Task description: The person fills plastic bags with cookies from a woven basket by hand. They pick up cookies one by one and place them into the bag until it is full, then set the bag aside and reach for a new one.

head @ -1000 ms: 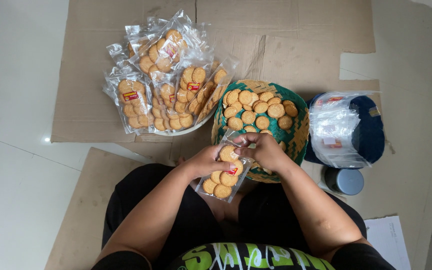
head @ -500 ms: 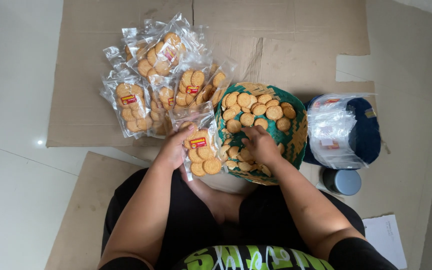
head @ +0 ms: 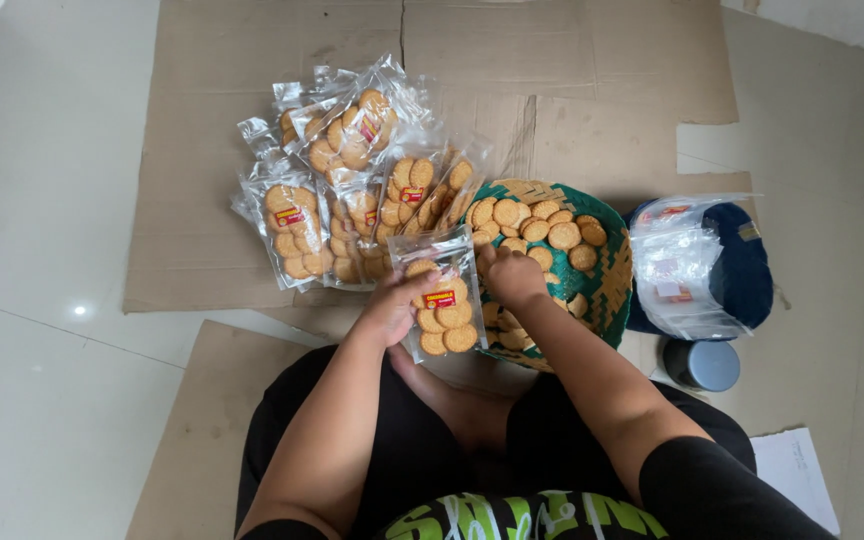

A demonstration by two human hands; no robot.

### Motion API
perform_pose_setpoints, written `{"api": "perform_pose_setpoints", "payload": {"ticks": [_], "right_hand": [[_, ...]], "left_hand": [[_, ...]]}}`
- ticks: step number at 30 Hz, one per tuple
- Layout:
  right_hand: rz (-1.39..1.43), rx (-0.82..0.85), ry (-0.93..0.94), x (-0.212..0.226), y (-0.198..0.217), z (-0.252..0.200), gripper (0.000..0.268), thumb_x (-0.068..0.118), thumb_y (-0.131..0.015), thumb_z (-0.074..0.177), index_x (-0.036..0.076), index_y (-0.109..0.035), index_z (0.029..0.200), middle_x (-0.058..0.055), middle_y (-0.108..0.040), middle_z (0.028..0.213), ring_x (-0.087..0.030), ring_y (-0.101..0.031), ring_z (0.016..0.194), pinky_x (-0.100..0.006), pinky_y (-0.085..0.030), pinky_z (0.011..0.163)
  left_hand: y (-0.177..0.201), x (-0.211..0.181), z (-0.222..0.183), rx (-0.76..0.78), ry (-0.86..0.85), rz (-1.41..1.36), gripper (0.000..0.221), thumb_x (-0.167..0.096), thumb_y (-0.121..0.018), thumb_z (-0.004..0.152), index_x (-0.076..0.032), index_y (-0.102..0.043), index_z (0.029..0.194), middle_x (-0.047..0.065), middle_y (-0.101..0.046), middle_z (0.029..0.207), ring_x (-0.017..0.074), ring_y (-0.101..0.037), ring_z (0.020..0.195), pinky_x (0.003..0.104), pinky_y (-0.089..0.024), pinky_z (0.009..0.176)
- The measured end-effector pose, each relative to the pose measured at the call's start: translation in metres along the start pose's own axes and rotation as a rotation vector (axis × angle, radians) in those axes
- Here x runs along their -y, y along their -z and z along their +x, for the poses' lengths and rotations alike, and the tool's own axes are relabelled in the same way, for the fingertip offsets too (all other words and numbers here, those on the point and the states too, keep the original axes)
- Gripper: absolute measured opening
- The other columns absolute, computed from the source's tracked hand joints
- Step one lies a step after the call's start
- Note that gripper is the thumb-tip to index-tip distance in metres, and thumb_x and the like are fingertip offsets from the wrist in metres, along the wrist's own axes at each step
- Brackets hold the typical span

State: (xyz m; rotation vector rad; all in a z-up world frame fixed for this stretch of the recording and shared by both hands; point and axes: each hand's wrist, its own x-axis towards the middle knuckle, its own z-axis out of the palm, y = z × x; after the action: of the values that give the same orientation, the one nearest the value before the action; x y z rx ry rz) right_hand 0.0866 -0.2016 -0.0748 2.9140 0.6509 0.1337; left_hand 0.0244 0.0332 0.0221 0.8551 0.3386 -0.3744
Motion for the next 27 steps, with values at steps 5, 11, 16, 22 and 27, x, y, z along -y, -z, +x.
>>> {"api": "perform_pose_setpoints", "payload": {"ticks": [5, 11, 16, 22, 27], "right_hand": [[0.525, 0.214, -0.390, -0.039, 0.017, -0.028, 0.036, 0.029, -0.054, 0.095, 0.021, -0.049, 0.130, -0.008, -0.068, 0.085, -0.035, -0.073, 0.082, -0.049, -0.061, 0.072], [1.717, 0.020, -0.826, -0.033, 0.111, -0.076, 0.040, -0.006, -0.062, 0.089, -0.004, -0.056, 0.128, -0.020, -0.059, 0.094, -0.028, -0.070, 0.077, -0.045, -0.065, 0.073], [1.922, -0.195, -0.630, -0.034, 0.137, -0.087, 0.032, -0.010, -0.067, 0.091, -0.002, -0.050, 0.118, -0.009, -0.051, 0.092, -0.023, -0.070, 0.082, -0.041, -0.066, 0.078], [1.932, -0.221, -0.367, -0.025, 0.127, -0.082, 0.040, -0.009, -0.074, 0.087, -0.001, -0.063, 0.124, -0.010, -0.061, 0.084, -0.017, -0.068, 0.080, -0.032, -0.063, 0.074], [1.941, -0.125, -0.326, -0.031, 0.117, -0.082, 0.041, -0.008, -0.077, 0.085, 0.000, -0.063, 0.123, -0.008, -0.061, 0.083, -0.014, -0.065, 0.079, -0.028, -0.060, 0.074]], "left_hand": [[-0.034, -0.025, -0.029, 0.041, -0.041, 0.153, 0.045, -0.007, -0.088, 0.071, -0.004, -0.073, 0.113, 0.007, -0.071, 0.092, 0.0192, -0.069, 0.086, 0.037, -0.059, 0.081], [-0.080, -0.046, -0.070, 0.124, -0.002, 0.381, 0.038, -0.012, -0.085, 0.068, -0.002, -0.075, 0.103, 0.001, -0.066, 0.079, 0.0104, -0.064, 0.074, 0.025, -0.053, 0.068], [-0.073, -0.023, -0.069, 0.171, 0.025, 0.553, 0.030, -0.010, -0.083, 0.068, -0.003, -0.076, 0.096, -0.001, -0.064, 0.076, 0.0083, -0.061, 0.071, 0.024, -0.051, 0.067], [-0.067, -0.010, -0.064, 0.171, 0.072, 0.675, 0.039, -0.011, -0.082, 0.069, -0.001, -0.078, 0.107, 0.005, -0.072, 0.086, 0.0130, -0.066, 0.079, 0.028, -0.055, 0.073], [-0.074, -0.005, -0.058, 0.228, 0.095, 0.766, 0.048, -0.012, -0.081, 0.068, -0.001, -0.077, 0.115, 0.012, -0.078, 0.094, 0.0178, -0.071, 0.086, 0.032, -0.057, 0.080]]}}
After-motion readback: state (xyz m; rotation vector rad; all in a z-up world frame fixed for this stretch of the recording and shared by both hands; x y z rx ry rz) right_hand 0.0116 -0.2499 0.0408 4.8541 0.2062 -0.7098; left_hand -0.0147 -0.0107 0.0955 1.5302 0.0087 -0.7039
